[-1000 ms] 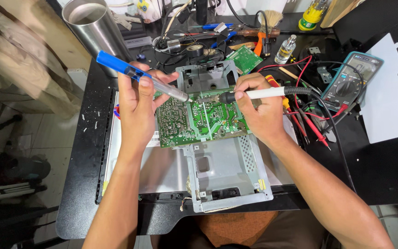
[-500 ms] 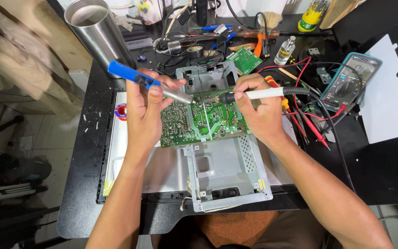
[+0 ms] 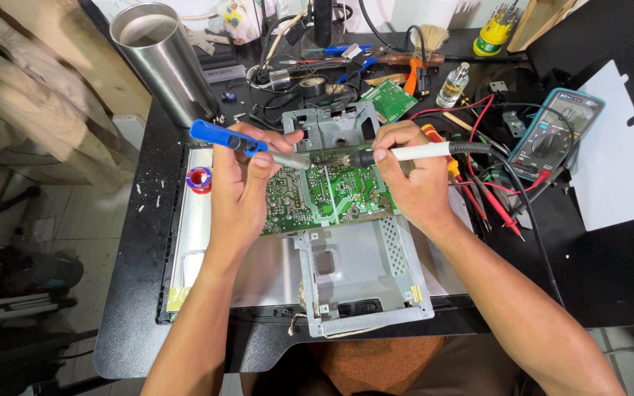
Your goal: The person desolders components from a green circuit board using a soldering iron and a solder sucker.
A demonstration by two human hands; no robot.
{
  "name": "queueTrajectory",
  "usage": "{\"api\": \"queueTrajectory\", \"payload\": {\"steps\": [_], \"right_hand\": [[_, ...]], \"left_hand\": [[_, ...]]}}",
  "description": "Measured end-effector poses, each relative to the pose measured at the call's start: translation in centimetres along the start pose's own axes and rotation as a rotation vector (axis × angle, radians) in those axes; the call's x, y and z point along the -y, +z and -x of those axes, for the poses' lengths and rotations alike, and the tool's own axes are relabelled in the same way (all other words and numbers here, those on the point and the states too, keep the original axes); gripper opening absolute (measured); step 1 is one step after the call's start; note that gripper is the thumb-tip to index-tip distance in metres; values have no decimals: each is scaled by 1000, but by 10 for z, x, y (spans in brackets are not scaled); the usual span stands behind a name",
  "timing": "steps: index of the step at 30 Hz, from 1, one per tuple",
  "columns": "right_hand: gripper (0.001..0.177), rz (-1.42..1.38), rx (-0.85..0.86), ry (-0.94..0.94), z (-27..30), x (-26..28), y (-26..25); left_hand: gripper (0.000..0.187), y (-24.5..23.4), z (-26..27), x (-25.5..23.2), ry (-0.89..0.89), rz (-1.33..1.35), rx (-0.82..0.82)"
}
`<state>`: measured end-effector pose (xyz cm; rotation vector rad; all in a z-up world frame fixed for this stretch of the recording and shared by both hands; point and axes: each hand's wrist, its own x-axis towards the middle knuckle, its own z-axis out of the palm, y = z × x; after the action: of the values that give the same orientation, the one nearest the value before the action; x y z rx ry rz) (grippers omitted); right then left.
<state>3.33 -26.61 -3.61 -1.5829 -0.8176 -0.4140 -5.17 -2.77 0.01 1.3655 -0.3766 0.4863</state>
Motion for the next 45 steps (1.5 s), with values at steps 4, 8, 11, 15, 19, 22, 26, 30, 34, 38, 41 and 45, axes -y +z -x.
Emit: {"api": "queueTrajectory", "payload": {"steps": [4,8,11,15,19,22,26,30,34,38,41,45], "right_hand": [[12,-17,5,3,0,0,0],[12,-47,4,32,0,0,1],[12,-39,11,-3,0,1,0],[11,46,6,-5,0,3,-1],[13,21,-37,-6,1,-1,1],[16,-110,-106,35,1,-4,2],[16,-191,-148,25,-1,-8,-3],[16,-163,-156,49,0,-10,-3],[17,-127,-154,12,0,-12,-1],[14,-105,-137,-1,4,-15,-2],[15,-75,-137,43,9,-17,-5],[18,-35,-94,-13,11,-20,-9]], "left_hand": [[33,1,2,0,23,-52,7],[29,2,4,4,75,-107,55],[26,3,4,8,90,-126,83],[25,4,6,6,86,-123,80],[27,-1,-1,2,117,-126,23],[31,-13,-12,-3,37,170,-99],[36,-36,-18,-15,9,509,-227],[49,-56,-19,-23,-34,706,-298],[72,-78,-20,-23,-50,813,-307],[74,-106,-16,-17,61,656,-333],[68,-133,-12,-15,179,415,-408],[45,-162,-10,-11,228,259,-608]]}}
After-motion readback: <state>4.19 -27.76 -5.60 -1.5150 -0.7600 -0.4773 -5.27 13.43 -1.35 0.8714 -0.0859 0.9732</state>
